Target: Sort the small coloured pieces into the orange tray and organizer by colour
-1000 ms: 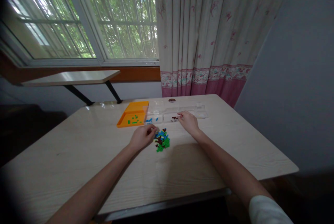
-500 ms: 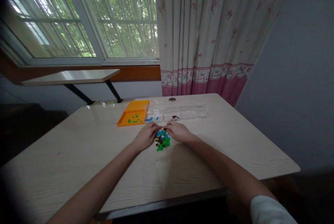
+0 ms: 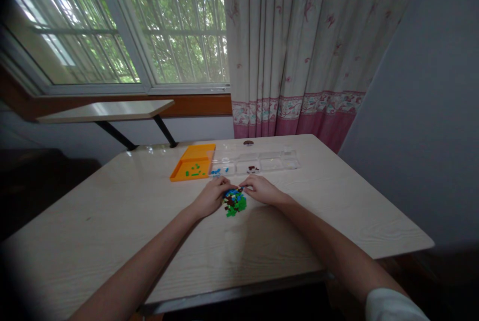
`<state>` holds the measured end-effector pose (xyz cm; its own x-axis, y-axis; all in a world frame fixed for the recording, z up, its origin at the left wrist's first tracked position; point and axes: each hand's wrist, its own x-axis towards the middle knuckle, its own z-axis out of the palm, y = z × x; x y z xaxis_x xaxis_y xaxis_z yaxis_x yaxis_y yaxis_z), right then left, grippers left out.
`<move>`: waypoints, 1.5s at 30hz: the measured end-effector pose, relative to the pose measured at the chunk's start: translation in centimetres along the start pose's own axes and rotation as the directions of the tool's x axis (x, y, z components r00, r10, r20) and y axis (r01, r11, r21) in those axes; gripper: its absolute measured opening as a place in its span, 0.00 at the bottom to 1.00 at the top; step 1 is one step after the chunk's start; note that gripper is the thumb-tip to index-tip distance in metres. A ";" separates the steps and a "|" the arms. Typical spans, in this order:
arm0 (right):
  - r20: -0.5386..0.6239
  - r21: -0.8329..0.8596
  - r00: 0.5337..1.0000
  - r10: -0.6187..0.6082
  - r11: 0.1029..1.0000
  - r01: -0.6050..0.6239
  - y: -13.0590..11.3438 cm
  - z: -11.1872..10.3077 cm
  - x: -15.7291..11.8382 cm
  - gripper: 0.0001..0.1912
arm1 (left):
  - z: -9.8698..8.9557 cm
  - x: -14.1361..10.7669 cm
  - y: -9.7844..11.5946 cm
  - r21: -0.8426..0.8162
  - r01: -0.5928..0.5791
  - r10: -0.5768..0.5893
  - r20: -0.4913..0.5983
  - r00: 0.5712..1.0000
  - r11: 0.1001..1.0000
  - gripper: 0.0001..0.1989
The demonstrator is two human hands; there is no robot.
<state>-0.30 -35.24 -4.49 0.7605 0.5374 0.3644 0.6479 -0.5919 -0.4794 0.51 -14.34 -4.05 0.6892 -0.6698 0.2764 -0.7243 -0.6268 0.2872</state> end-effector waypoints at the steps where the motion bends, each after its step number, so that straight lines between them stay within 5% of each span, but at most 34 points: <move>1: -0.003 -0.001 1.000 0.011 1.000 -0.011 0.0 -0.1 0.0 0.11 | 0.0 0.0 0.0 -0.002 0.002 -0.002 -0.001 1.000 1.000 0.21; 19: -0.025 -0.073 0.984 0.179 0.981 -0.180 0.1 -0.8 -0.2 0.05 | -0.8 -0.2 0.7 -0.045 0.042 -0.047 -0.114 0.992 0.998 0.16; 27: 0.009 -0.085 0.996 0.090 0.992 -0.088 -0.5 -0.9 -0.3 0.07 | -1.0 -0.4 1.3 -0.010 0.023 -0.024 -0.092 0.995 1.000 0.12; 36: -0.123 0.304 0.975 0.187 0.942 -0.143 -1.5 0.4 0.2 0.11 | -1.1 -0.4 2.5 -0.091 -0.024 0.001 -0.241 0.971 0.996 0.11; 45: 0.069 0.695 0.926 0.372 0.648 -0.312 -2.3 1.6 0.8 0.22 | -1.0 -0.3 2.9 -0.091 -0.063 0.029 -0.331 0.943 0.994 0.09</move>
<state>-1.28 -32.45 -4.37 0.9422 0.3186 0.1042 0.1535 -0.1338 -0.9790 -1.75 -15.54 -2.43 0.6351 -0.5180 0.5730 -0.7614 -0.5447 0.3515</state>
